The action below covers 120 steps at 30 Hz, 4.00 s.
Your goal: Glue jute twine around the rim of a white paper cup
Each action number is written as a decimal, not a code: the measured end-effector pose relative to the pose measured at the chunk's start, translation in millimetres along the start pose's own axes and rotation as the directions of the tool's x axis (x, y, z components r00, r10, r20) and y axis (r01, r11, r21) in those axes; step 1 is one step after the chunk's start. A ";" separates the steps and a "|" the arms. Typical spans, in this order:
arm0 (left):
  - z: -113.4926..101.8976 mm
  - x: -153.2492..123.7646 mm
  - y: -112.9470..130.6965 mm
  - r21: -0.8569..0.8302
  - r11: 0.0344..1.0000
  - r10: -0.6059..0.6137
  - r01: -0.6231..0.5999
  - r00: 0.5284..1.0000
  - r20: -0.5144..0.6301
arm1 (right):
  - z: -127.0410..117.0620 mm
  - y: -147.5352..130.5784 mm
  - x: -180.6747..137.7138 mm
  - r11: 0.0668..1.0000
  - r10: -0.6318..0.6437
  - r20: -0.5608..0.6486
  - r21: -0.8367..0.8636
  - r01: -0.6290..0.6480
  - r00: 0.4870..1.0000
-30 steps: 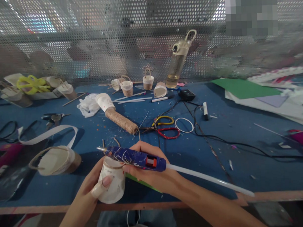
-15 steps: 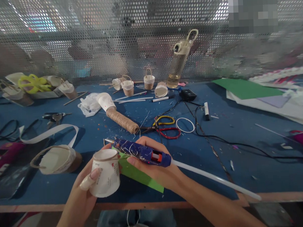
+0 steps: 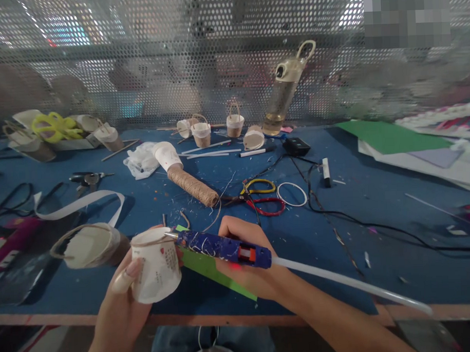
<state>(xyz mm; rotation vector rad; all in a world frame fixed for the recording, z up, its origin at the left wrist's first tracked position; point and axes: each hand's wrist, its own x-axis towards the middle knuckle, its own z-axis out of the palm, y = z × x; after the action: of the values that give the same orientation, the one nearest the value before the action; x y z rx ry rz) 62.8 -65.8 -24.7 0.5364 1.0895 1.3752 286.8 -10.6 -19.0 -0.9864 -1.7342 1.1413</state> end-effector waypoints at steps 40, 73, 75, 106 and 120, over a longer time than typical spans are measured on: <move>1.5 0.6 0.2 -0.046 0.999 0.005 -0.007 1.000 -0.028 | -9.0 -8.3 3.6 0.991 0.014 0.006 -0.134 -0.013 1.000; -2.7 1.7 -2.5 0.055 0.997 -0.064 0.060 0.995 0.074 | 7.5 -10.9 8.2 0.953 0.173 0.000 0.253 -0.167 0.985; -2.5 1.3 -1.7 0.078 0.995 -0.071 0.065 0.995 0.069 | 7.8 -8.9 7.9 0.957 0.195 -0.009 0.222 -0.188 0.981; -7.4 3.1 -3.1 0.212 0.977 -0.085 0.037 0.971 0.222 | 10.3 -11.4 13.4 0.915 0.227 0.044 0.334 -0.229 0.973; 1.3 2.5 -1.5 0.090 0.994 -0.081 0.061 0.969 0.233 | 9.8 -7.8 9.2 0.879 0.172 0.129 0.428 -0.212 0.977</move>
<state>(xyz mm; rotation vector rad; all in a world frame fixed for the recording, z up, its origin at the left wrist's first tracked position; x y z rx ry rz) 64.3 -63.3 -26.1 0.6965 0.9640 1.1747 273.1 -7.4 -12.2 -0.8448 -1.3686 1.6410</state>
